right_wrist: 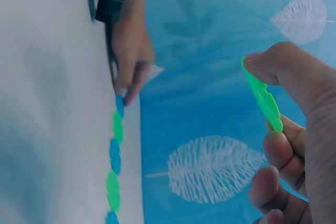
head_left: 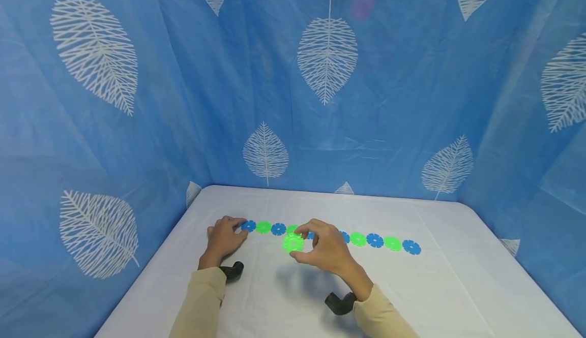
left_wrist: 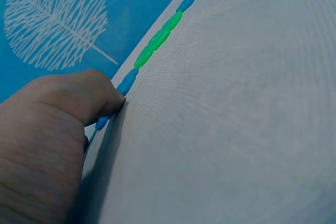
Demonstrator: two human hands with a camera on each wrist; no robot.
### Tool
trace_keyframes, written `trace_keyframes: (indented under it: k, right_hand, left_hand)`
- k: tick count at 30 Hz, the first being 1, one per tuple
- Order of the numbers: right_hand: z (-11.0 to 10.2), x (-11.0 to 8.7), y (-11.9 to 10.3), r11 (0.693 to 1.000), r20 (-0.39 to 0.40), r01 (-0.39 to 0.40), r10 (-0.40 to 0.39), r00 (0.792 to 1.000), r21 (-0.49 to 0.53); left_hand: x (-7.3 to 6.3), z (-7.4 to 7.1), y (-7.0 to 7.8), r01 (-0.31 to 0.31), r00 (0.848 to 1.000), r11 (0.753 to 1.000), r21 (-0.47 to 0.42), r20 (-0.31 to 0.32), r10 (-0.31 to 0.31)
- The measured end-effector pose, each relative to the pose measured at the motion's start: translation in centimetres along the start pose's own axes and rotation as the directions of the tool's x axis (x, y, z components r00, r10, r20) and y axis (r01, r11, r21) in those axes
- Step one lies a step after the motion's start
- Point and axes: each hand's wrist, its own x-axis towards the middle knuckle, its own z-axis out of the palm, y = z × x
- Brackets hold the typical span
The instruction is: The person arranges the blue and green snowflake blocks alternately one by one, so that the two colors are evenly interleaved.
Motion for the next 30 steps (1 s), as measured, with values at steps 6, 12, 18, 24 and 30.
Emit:
trace_keyframes:
  k: [6,12,18,24,30]
  right_hand:
    - [-2.1,-0.5,1.7,0.999,-0.058,0.016,-0.019,0.998,-0.051]
    - [-4.5,-1.5,4.1,0.996,-0.130,-0.026,0.014,0.991,-0.088]
    - [-7.2,-2.9,6.7,0.987,-0.206,-0.120,0.097,0.974,-0.104]
    - [-10.2,-4.1,9.2,0.966,-0.304,-0.231,0.186,0.934,-0.117]
    - [-13.4,-5.9,11.2,0.929,-0.375,-0.344,0.274,0.886,-0.135]
  left_hand:
    - [-0.2,0.2,-0.1,0.001,1.000,1.000,0.001,0.004,-0.001]
    - [-0.2,0.4,-0.2,0.002,1.000,1.000,0.007,0.003,-0.002]
    - [-0.2,0.1,-0.2,-0.005,1.000,1.000,0.004,-0.002,0.005]
    - [-0.2,0.2,-0.3,-0.002,1.000,1.000,0.010,-0.002,0.002]
    - [0.0,0.2,-0.2,-0.004,1.000,1.000,0.008,-0.008,0.004]
